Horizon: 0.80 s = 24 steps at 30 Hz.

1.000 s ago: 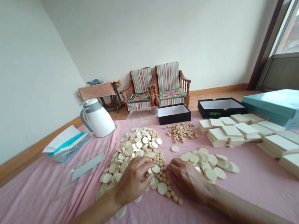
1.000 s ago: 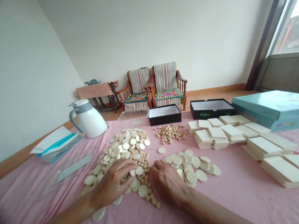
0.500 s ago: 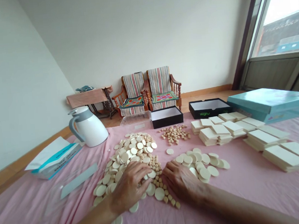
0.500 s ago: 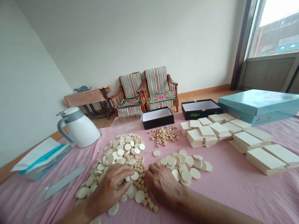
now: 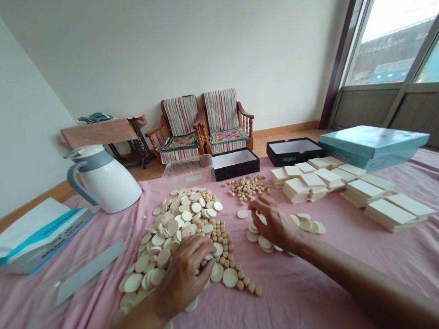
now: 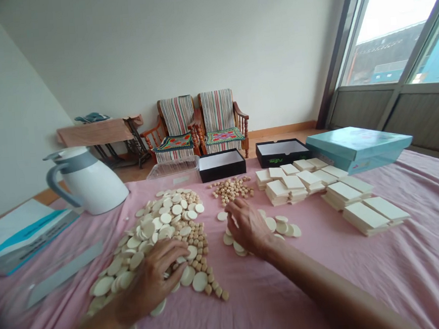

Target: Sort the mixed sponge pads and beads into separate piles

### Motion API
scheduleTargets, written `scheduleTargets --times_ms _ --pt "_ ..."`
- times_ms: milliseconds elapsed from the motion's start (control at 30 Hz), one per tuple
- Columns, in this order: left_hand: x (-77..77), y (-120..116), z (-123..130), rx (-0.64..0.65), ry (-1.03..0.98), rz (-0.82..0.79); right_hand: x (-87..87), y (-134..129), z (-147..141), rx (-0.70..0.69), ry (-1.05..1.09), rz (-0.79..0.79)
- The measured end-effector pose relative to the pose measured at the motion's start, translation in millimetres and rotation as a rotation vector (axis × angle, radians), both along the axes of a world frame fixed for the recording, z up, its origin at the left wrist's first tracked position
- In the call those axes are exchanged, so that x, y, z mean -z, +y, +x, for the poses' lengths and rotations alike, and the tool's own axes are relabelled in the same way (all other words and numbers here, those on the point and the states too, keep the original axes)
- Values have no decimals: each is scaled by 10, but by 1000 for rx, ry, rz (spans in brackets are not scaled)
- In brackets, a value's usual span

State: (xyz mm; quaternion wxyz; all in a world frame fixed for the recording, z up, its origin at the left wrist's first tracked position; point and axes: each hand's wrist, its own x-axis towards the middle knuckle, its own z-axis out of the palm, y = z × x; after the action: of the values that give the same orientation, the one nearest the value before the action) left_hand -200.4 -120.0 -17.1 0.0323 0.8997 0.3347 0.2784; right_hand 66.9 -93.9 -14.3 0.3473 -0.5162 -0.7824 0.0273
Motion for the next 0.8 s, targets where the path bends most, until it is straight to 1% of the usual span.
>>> scheduleTargets --times_ms 67,133,233,367,433,467,500,533,567,633,667,700,733,800 --pt "14 0 -4 -3 -8 -7 -4 160 159 59 32 -21" --pt "20 -8 -6 -2 -12 2 6 319 290 78 37 -74" --pt "22 -25 -12 2 -15 21 -6 551 401 120 -3 -108" --pt "30 -33 -23 15 -21 10 -77 789 411 225 -81 -105" --pt "37 -32 -28 25 -23 -3 -119 808 351 251 -61 -93" --pt "40 -31 -29 29 -21 -9 -142 782 299 240 -47 -85" --pt "42 -32 -29 32 -18 -14 -166 733 231 204 -41 -87" --pt "43 -33 -29 32 -15 -19 -191 667 147 138 -47 -103" --pt "43 -34 -27 29 -12 -26 -216 592 51 53 -69 -136" --pt "43 -35 -21 23 -14 -35 -252 445 -161 -167 -153 -238" --pt "43 -35 -18 23 -17 -37 -261 390 -267 -246 -198 -255" --pt "43 -34 -15 23 -19 -39 -263 355 -368 -298 -238 -254" --pt "43 -33 -12 25 -21 -39 -258 339 -459 -321 -280 -244" --pt "42 -33 -10 30 -24 -36 -231 357 -604 -311 -369 -234"
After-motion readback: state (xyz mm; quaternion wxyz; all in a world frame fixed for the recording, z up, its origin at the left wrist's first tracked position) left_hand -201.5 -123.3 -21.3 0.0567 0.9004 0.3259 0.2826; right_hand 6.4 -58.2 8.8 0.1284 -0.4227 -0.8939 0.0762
